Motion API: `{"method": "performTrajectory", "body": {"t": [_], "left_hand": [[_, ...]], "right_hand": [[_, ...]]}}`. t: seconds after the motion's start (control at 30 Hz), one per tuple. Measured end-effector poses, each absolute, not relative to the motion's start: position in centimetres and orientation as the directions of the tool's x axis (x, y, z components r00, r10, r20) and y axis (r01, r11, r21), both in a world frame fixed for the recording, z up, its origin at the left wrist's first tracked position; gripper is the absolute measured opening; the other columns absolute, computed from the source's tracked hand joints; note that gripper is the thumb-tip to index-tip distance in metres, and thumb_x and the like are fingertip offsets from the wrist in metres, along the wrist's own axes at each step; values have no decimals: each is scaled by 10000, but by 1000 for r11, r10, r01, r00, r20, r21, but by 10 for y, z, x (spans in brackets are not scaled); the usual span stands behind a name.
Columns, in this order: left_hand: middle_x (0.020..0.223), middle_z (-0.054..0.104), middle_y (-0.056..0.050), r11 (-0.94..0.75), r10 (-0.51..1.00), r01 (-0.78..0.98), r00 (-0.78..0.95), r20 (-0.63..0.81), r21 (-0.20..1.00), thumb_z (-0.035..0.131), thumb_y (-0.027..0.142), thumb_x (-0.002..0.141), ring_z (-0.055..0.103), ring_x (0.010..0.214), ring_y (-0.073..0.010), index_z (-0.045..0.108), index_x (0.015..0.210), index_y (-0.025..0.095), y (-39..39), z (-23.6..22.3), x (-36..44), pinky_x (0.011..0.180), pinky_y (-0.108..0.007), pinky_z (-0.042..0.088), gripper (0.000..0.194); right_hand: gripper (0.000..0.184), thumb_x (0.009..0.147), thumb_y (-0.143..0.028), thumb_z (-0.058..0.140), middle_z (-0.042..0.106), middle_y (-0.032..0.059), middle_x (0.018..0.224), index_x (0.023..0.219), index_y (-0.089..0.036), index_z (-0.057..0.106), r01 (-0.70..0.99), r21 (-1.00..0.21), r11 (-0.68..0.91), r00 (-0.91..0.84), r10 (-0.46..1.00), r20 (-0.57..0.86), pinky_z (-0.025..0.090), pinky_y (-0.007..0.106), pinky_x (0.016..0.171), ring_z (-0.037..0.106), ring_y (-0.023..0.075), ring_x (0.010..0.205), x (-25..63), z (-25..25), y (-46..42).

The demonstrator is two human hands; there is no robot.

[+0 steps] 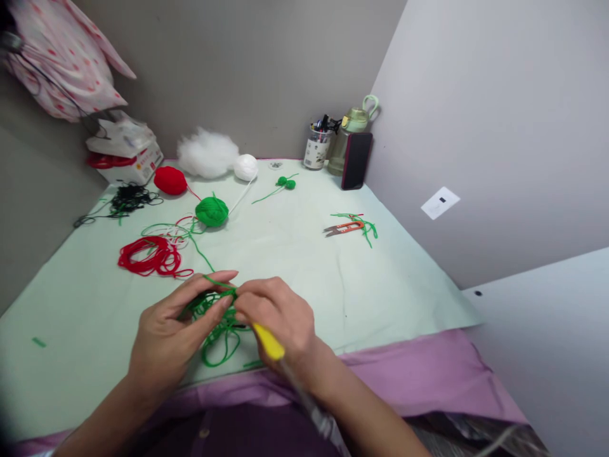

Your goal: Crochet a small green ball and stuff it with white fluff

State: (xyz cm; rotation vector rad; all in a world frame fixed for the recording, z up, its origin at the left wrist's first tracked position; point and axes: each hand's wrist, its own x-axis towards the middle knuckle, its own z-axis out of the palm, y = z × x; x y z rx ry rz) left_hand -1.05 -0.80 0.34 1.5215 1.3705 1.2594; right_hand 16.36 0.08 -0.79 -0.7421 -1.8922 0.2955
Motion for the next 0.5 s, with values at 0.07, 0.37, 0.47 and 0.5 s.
{"method": "performTrajectory", "body": {"t": [0.07, 0.37, 0.47, 0.5], "left_hand": [[990, 787, 10, -142, 984, 244, -71, 164, 959, 743, 214, 873, 711, 885, -154, 811, 1068, 283, -8, 4, -10, 866, -246, 563, 218], [849, 670, 28, 196, 980, -299, 73, -183, 934, 850, 255, 801, 623, 787, -108, 784, 1189, 291, -7, 3, -7, 734, -170, 519, 395], [851, 636, 14, 373, 927, -469, 235, -293, 801, 859, 301, 791, 557, 720, -92, 741, 1294, 273, -5, 2, -7, 684, -173, 479, 518], [848, 633, 7, 415, 908, -488, 279, -313, 768, 854, 308, 793, 541, 704, -90, 730, 1317, 265, -5, 2, -8, 672, -177, 466, 540]], "right_hand": [[199, 991, -111, 575, 771, 115, 1025, 1095, -241, 685, 469, -365, 804, -321, 540, 778, 645, 342, 727, 742, 220, 910, 160, -11, -1], [276, 917, -22, 679, 766, 114, 1053, 1122, -198, 736, 577, -180, 797, -374, 453, 809, 647, 341, 845, 734, 217, 953, 161, -12, -5], [330, 931, -39, 678, 754, 103, 1099, 1208, -207, 735, 498, -285, 819, -335, 485, 808, 639, 344, 851, 722, 218, 1006, 165, -13, -4], [328, 951, -58, 663, 750, 100, 1109, 1228, -218, 733, 446, -350, 824, -303, 507, 807, 637, 343, 836, 721, 214, 1010, 165, -14, -3]]}}
